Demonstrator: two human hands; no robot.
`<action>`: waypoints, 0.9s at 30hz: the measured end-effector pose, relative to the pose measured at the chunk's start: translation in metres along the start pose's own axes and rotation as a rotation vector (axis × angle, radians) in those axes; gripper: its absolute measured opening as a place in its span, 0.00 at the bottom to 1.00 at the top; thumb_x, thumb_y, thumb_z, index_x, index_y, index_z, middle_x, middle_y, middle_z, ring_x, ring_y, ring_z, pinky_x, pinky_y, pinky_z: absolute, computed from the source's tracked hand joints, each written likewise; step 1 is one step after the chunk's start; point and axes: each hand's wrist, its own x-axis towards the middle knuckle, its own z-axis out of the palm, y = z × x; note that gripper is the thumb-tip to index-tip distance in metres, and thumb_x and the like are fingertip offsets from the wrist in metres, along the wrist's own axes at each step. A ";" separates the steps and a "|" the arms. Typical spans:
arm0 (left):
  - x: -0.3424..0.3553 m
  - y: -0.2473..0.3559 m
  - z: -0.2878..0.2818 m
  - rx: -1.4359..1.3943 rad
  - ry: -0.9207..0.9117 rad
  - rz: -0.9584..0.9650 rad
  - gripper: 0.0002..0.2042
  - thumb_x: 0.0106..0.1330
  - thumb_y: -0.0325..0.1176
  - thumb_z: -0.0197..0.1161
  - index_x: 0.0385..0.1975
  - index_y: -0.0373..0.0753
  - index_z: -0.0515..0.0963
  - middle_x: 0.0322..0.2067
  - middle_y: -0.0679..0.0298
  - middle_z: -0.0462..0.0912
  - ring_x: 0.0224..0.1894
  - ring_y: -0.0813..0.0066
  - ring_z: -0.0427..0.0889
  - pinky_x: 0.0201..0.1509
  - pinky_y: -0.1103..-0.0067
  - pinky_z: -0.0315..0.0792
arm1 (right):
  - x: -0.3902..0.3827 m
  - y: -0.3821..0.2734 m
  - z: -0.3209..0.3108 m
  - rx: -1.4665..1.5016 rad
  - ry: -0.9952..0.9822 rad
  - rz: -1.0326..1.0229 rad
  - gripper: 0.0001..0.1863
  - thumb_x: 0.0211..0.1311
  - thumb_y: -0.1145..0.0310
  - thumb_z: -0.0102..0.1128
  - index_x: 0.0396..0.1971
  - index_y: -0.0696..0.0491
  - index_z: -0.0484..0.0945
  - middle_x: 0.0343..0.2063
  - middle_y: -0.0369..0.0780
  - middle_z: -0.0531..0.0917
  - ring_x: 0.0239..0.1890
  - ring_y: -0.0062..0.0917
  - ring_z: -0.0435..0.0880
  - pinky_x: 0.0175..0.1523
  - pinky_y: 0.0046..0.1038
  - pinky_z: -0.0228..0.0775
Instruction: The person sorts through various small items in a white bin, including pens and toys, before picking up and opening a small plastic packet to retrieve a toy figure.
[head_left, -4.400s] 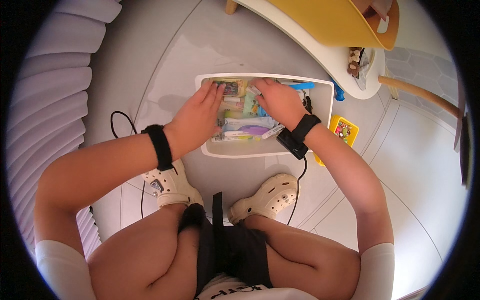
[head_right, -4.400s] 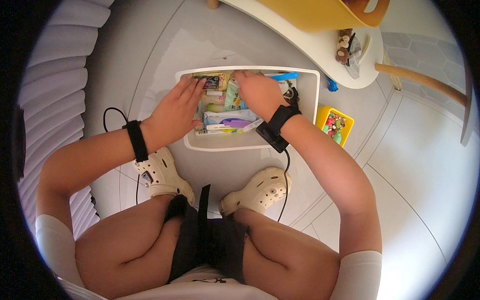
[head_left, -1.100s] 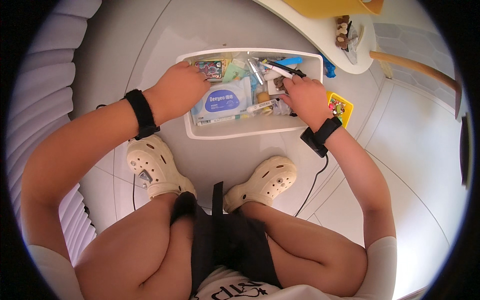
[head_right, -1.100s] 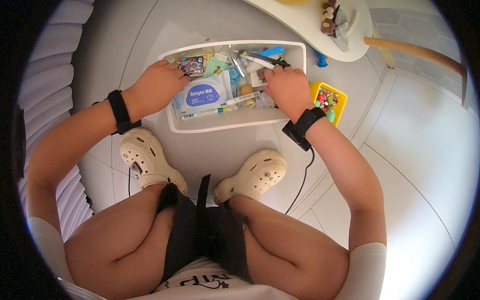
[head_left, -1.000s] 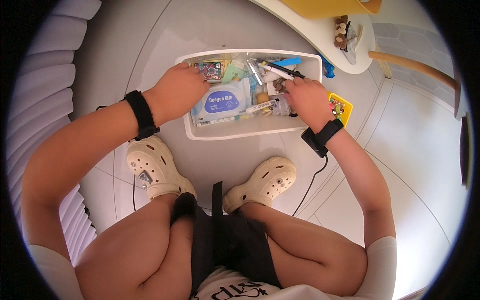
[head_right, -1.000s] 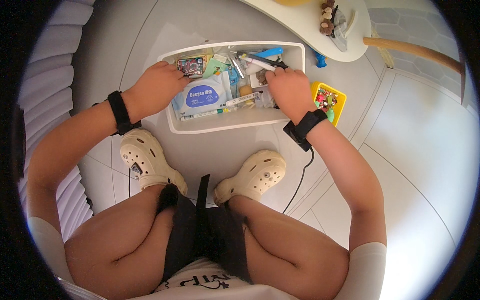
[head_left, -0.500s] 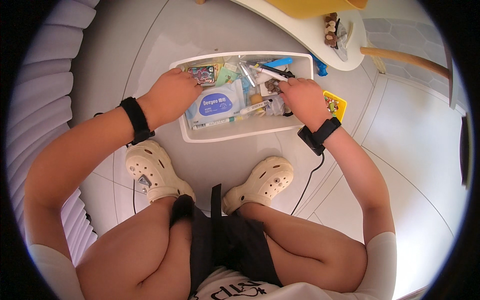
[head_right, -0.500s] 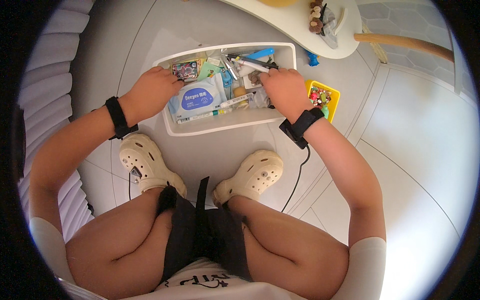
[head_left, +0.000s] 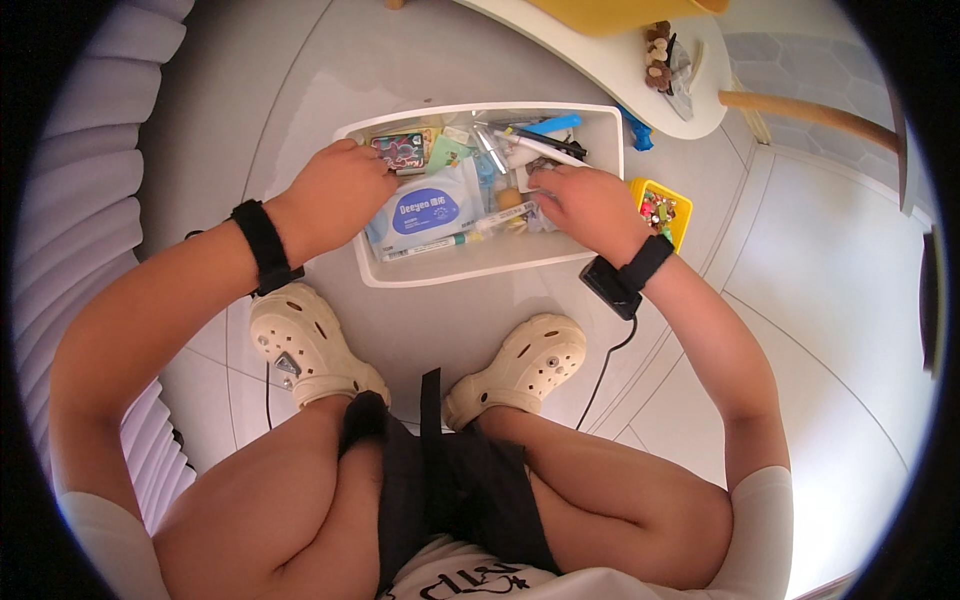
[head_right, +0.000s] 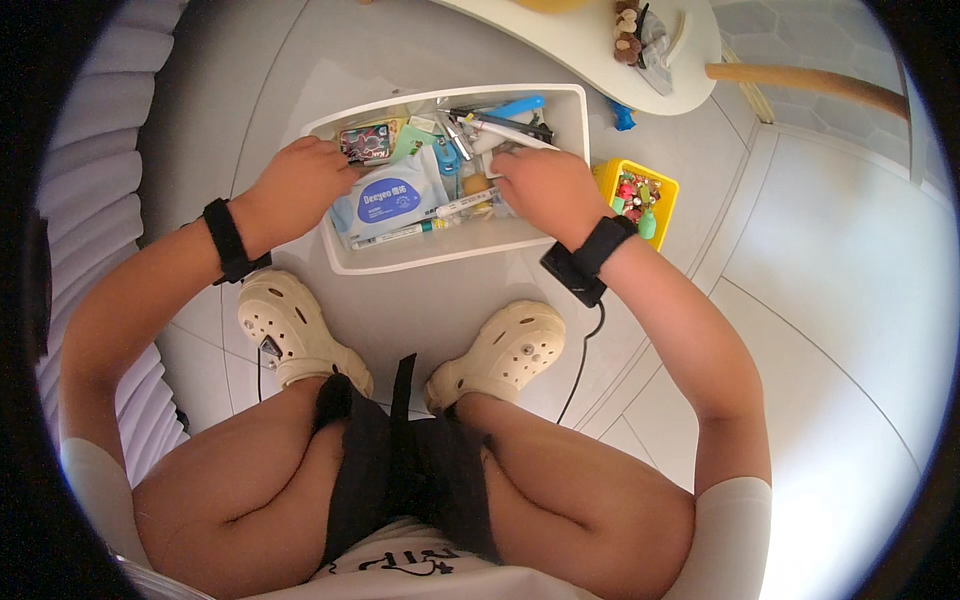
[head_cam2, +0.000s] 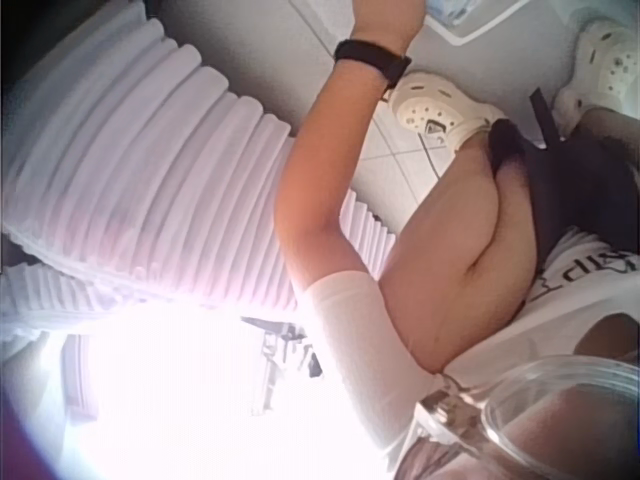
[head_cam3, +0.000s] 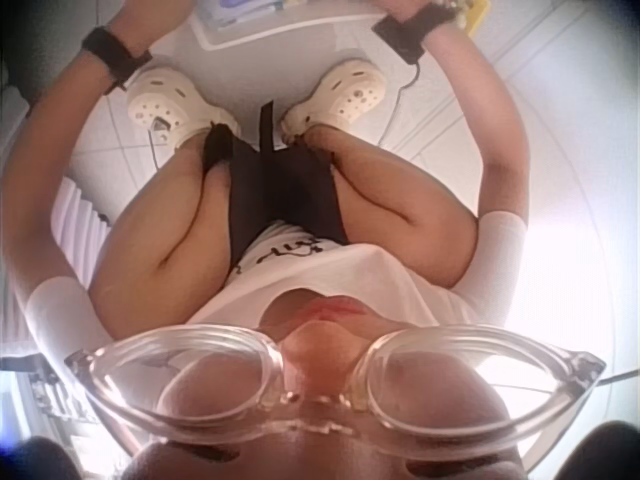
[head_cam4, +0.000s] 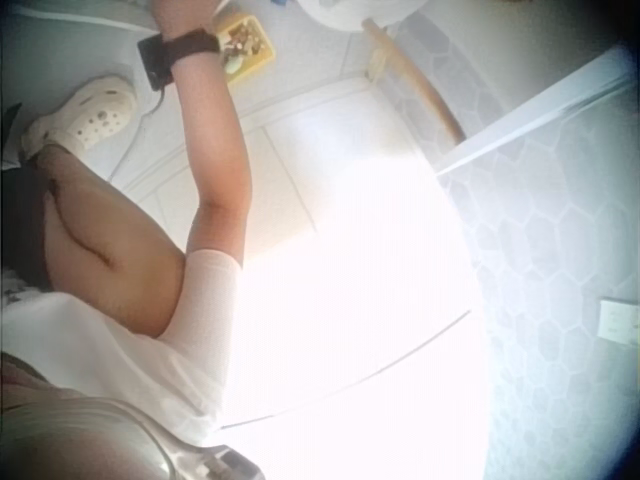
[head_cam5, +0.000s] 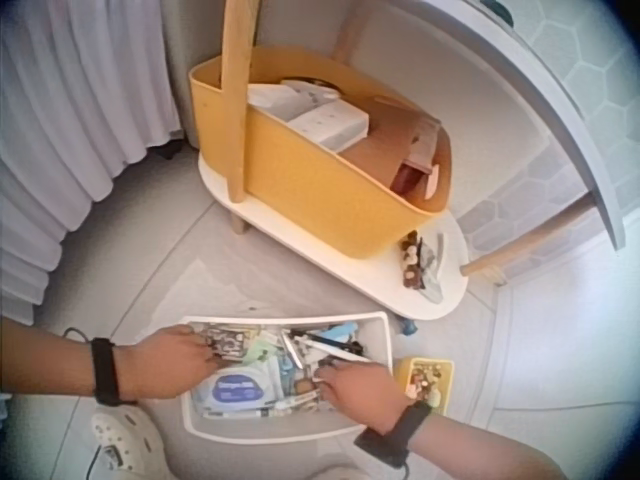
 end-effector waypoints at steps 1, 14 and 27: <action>0.000 0.000 -0.004 0.001 0.000 0.005 0.08 0.57 0.27 0.56 0.34 0.41 0.79 0.32 0.63 0.80 0.41 0.67 0.78 0.50 0.73 0.69 | 0.004 -0.003 0.002 0.047 0.023 0.005 0.08 0.59 0.65 0.57 0.36 0.49 0.79 0.30 0.41 0.82 0.34 0.39 0.81 0.38 0.40 0.73; -0.002 -0.005 -0.024 0.051 0.073 -0.015 0.06 0.53 0.24 0.57 0.28 0.39 0.79 0.31 0.62 0.79 0.41 0.66 0.76 0.48 0.72 0.68 | 0.033 -0.013 0.021 0.038 -0.122 0.105 0.12 0.53 0.57 0.61 0.24 0.50 0.83 0.24 0.43 0.83 0.31 0.40 0.83 0.34 0.41 0.74; -0.003 -0.002 -0.025 0.042 0.072 -0.021 0.04 0.53 0.25 0.57 0.27 0.40 0.78 0.30 0.63 0.79 0.40 0.65 0.77 0.47 0.71 0.69 | 0.038 -0.034 0.054 0.050 -0.116 0.235 0.09 0.53 0.65 0.58 0.24 0.53 0.84 0.26 0.45 0.84 0.32 0.39 0.85 0.36 0.43 0.75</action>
